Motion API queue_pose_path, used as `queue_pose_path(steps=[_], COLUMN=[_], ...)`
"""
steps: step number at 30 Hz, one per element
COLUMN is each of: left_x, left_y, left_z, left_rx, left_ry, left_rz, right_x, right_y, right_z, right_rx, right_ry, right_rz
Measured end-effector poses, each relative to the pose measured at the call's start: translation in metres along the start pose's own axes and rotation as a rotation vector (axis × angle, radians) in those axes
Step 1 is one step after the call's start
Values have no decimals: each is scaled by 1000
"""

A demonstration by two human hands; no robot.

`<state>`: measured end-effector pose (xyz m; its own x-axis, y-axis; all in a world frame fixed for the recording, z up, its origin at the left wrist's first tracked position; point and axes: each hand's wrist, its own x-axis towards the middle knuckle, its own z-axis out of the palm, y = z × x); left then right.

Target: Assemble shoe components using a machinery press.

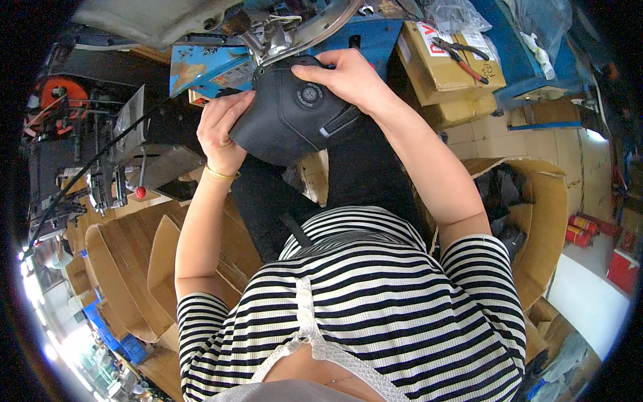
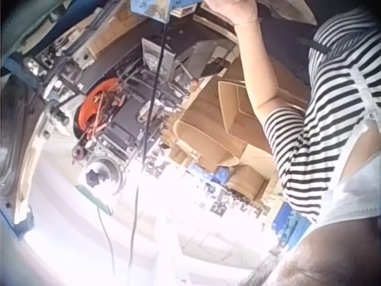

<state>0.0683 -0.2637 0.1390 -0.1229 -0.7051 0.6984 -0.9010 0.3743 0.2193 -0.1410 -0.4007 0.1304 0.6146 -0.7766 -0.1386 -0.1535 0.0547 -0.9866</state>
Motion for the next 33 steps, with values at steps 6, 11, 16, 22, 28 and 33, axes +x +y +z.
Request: queue_pose_path(steps=[6, 11, 16, 22, 28, 33], left_x=[5, 5, 4, -12, -24, -22], left_y=[-1, -4, -3, -11, -2, -2], left_z=[-5, -5, -2, -1, 7, 2], left_rx=[-25, -40, -30, -114, -80, -76], left_ry=[-19, 0, 5, 98, 111, 81], left_rz=[-20, -12, -24, -148, -132, -129], right_x=[-28, -42, -36, -31, -30, -32], right_y=[11, 24, 24, 5, 16, 11], right_z=[-13, 6, 6, 19, 16, 17], right_rx=[220, 353, 384, 275, 269, 298], right_ry=[-187, -100, -18, 7, 44, 26], right_rz=[-133, -179, -147, -151, -73, -22])
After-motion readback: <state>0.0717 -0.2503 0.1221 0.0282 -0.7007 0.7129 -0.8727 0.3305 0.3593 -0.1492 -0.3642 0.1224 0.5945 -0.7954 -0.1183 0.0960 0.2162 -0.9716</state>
